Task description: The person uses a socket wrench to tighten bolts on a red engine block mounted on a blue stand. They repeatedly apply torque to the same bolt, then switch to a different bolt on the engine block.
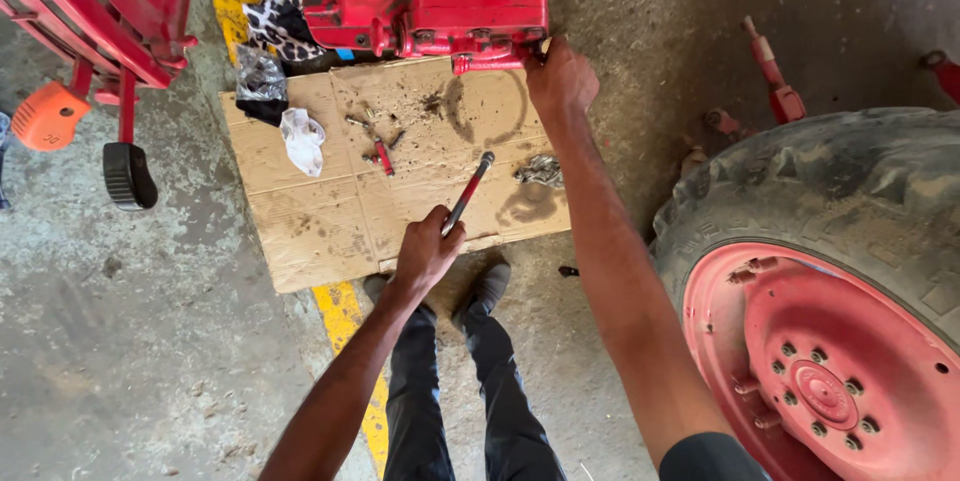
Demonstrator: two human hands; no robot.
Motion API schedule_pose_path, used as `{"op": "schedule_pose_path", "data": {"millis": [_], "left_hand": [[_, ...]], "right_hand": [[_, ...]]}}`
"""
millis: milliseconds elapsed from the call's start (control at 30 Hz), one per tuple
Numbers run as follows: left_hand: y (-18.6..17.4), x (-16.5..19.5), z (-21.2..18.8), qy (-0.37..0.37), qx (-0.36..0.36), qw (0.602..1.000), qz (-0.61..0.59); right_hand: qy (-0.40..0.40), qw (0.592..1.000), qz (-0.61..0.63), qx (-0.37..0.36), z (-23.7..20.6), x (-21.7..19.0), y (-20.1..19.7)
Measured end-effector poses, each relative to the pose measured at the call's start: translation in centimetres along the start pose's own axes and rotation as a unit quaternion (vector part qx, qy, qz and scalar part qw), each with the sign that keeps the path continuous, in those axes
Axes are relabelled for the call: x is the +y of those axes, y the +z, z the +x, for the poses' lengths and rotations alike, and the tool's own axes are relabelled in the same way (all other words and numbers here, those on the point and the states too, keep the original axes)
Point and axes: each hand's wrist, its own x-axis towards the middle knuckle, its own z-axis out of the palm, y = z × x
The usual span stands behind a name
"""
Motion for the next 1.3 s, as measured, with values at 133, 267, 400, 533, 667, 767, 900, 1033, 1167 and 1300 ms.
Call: {"op": "schedule_pose_path", "data": {"millis": [133, 267, 400, 533, 667, 767, 900, 1033, 1167, 1300], "left_hand": [[-0.7, -0.1, -0.3, -0.113, -0.003, 0.989, -0.099], [-1.2, 0.0, 0.0, -0.035, 0.005, 0.999, -0.031], [-1.2, 0.2, 0.4, -0.149, -0.002, 0.982, -0.118], [-1.6, 0.4, 0.1, -0.153, -0.005, 0.979, -0.132], [-2.1, 0.6, 0.1, -0.185, -0.021, 0.970, -0.157], [-2.4, 0.6, 0.1, -0.194, -0.023, 0.964, -0.181], [-2.7, 0.3, 0.0, -0.206, -0.027, 0.961, -0.184], [-2.8, -0.1, 0.1, -0.169, 0.005, 0.977, -0.133], [-2.7, -0.2, 0.1, -0.210, -0.007, 0.967, -0.143], [-2.7, -0.5, -0.1, -0.211, -0.005, 0.968, -0.137]], "right_hand": [[0.042, 0.991, 0.108, -0.065, 0.2, 0.0, -0.5], [0.023, 0.985, 0.149, -0.081, 0.3, -0.1, -0.3], [0.013, 0.996, 0.089, 0.016, -0.4, -0.5, 0.2], [0.026, 0.993, 0.107, 0.050, -1.0, -0.7, 0.2], [0.036, 0.973, 0.227, -0.037, -0.8, -0.2, 0.2], [0.017, 0.982, 0.190, -0.017, -0.6, 0.1, 0.6], [-0.011, 0.981, 0.185, 0.057, -0.8, 0.3, 0.9], [0.002, 0.968, 0.249, -0.004, -0.5, 0.3, 0.4], [-0.012, 0.983, 0.185, -0.013, -0.1, 0.2, 0.1], [0.000, 0.992, 0.122, 0.024, -0.2, 0.2, 0.3]]}}
